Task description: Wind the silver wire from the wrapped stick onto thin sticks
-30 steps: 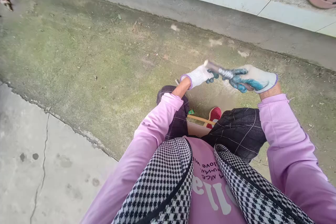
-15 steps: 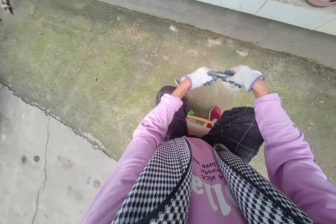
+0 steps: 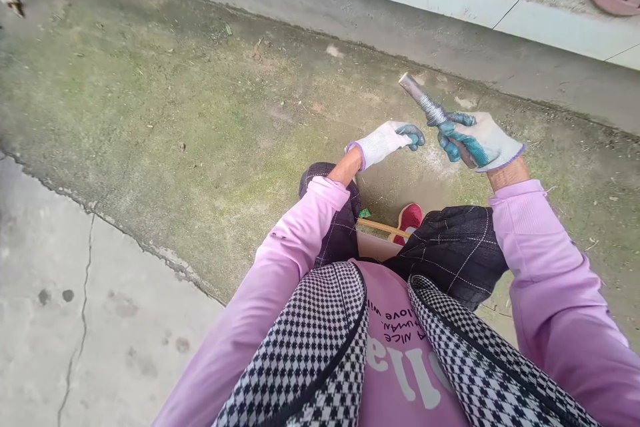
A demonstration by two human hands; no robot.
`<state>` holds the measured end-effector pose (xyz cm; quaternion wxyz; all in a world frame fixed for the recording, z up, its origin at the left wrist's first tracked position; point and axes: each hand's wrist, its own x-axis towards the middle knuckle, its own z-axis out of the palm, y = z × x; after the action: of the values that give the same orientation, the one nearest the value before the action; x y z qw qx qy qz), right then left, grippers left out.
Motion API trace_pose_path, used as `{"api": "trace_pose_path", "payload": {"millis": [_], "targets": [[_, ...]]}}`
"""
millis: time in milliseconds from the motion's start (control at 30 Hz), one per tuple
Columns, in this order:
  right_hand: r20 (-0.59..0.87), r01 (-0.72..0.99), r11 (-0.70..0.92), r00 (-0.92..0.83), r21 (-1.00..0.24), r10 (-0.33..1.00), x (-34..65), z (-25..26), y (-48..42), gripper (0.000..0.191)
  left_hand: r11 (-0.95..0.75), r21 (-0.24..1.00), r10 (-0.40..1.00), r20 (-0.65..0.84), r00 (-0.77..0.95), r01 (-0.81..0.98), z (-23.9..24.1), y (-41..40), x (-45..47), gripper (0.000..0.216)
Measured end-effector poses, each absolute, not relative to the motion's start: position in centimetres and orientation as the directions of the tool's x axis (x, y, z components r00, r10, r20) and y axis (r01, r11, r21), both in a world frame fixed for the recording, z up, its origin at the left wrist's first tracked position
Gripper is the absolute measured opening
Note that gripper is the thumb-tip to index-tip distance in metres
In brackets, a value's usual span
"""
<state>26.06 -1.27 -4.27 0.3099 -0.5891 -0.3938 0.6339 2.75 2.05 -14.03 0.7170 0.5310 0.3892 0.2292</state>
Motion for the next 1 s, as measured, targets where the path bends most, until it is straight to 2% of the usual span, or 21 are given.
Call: {"api": "trace_pose_path", "payload": {"millis": [100, 200, 300, 400, 467, 533, 633, 767, 867, 1000], "targets": [[-0.515, 0.212, -0.507, 0.021, -0.836, 0.857, 26.1, -5.1, -0.4, 0.042, 0.295, 0.946, 0.739, -0.314, 0.596, 0.133, -14.0, 2.0, 2.9, 0.009], [-0.546, 0.332, -0.557, 0.135, -0.761, 0.827, 26.5, -6.0, 0.5, 0.036, 0.331, 0.934, 0.725, -0.343, 0.597, 0.134, -12.8, 1.4, 3.0, 0.006], [-0.517, 0.218, -0.525, 0.097, -0.822, 0.85, 26.9, -6.2, 0.5, 0.04, 0.423, 0.893, 0.721, -0.433, 0.541, 0.151, -10.6, 0.7, 2.8, 0.007], [-0.439, 0.036, -0.438, -0.085, -0.898, 0.894, 27.1, -5.5, -0.4, 0.048, 0.47, 0.871, 0.77, -0.482, 0.417, 0.14, -9.0, 0.9, 2.6, 0.007], [-0.421, 0.015, -0.427, -0.198, -0.904, 0.885, 27.0, -4.6, -1.2, 0.051, 0.49, 0.865, 0.794, -0.494, 0.355, 0.108, -8.9, 1.5, 2.5, 0.006], [-0.443, 0.064, -0.441, -0.243, -0.895, 0.863, 26.8, -3.6, -1.7, 0.048, 0.483, 0.873, 0.806, -0.476, 0.35, 0.076, -9.5, 2.2, 2.5, 0.015], [-0.485, 0.147, -0.465, -0.168, -0.873, 0.858, 26.3, -2.6, -1.8, 0.037, 0.426, 0.902, 0.818, -0.416, 0.397, 0.067, -10.8, 2.7, 2.6, 0.022], [-0.517, 0.182, -0.511, 0.015, -0.84, 0.856, 26.3, -3.0, -0.7, 0.033, 0.411, 0.91, 0.819, -0.393, 0.419, 0.051, -11.3, 2.1, 2.7, 0.011], [-0.511, 0.121, -0.517, 0.079, -0.848, 0.856, 26.9, -4.2, 0.1, 0.031, 0.485, 0.874, 0.795, -0.428, 0.43, -0.029, -10.5, 1.7, 2.5, 0.015], [-0.483, 0.03, -0.484, 0.042, -0.875, 0.875, 28.2, -5.4, 0.4, 0.034, 0.559, 0.814, 0.793, -0.468, 0.391, -0.159, -9.7, 2.2, 1.6, 0.03]]}}
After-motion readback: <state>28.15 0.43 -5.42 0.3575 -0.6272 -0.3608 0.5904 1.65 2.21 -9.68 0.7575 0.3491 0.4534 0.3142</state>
